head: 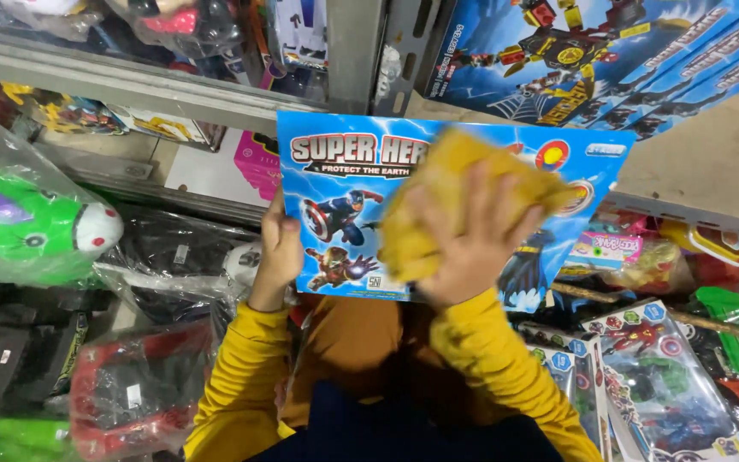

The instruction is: Cleaning dust off toy action figure boxes using a yellow cloth.

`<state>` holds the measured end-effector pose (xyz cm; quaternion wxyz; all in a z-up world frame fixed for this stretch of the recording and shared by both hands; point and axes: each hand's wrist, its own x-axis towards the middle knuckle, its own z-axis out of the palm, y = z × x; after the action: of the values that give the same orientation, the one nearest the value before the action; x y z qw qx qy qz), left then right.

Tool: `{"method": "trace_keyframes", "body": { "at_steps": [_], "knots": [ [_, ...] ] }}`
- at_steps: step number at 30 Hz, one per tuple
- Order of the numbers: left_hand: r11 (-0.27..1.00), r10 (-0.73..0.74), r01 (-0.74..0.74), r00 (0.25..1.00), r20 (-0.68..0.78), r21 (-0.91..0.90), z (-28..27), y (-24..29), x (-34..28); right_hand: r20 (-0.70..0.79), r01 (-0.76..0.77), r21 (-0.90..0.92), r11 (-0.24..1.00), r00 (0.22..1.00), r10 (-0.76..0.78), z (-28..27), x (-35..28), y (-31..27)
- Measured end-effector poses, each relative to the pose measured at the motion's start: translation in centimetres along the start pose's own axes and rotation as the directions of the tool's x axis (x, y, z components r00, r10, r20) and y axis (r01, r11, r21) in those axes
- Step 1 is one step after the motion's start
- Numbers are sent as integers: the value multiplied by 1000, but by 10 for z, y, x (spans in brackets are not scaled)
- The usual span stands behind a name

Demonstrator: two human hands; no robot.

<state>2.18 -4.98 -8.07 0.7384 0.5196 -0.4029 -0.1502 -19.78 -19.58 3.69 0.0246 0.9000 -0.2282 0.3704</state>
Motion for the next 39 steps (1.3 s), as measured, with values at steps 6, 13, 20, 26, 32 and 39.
{"method": "trace_keyframes", "body": {
  "at_steps": [6, 13, 20, 26, 32, 39],
  "knots": [
    [998, 28, -28, 1000, -10, 57, 6, 21, 6, -12, 51, -11, 999, 999, -51, -2, -21, 12],
    [999, 3, -2, 1000, -21, 46, 9, 19, -1, 21, -37, -58, 998, 999, 38, -32, 31, 46],
    [1000, 18, -17, 999, -41, 22, 8, 29, -3, 43, 169, -61, 984, 985, -167, -20, 7, 45],
    [999, 0, 3, 999, -53, 50, 8, 37, -3, 1, -148, 56, 987, 989, 148, -19, -39, 40],
    [998, -7, 11, 998, -59, 67, 9, 33, -2, 94, -97, -103, 990, 990, 106, -14, -80, 39],
    [999, -45, 44, 999, -19, -26, 9, 27, 6, 282, 206, -144, 968, 946, -159, -10, -100, 33]
  ]
}}
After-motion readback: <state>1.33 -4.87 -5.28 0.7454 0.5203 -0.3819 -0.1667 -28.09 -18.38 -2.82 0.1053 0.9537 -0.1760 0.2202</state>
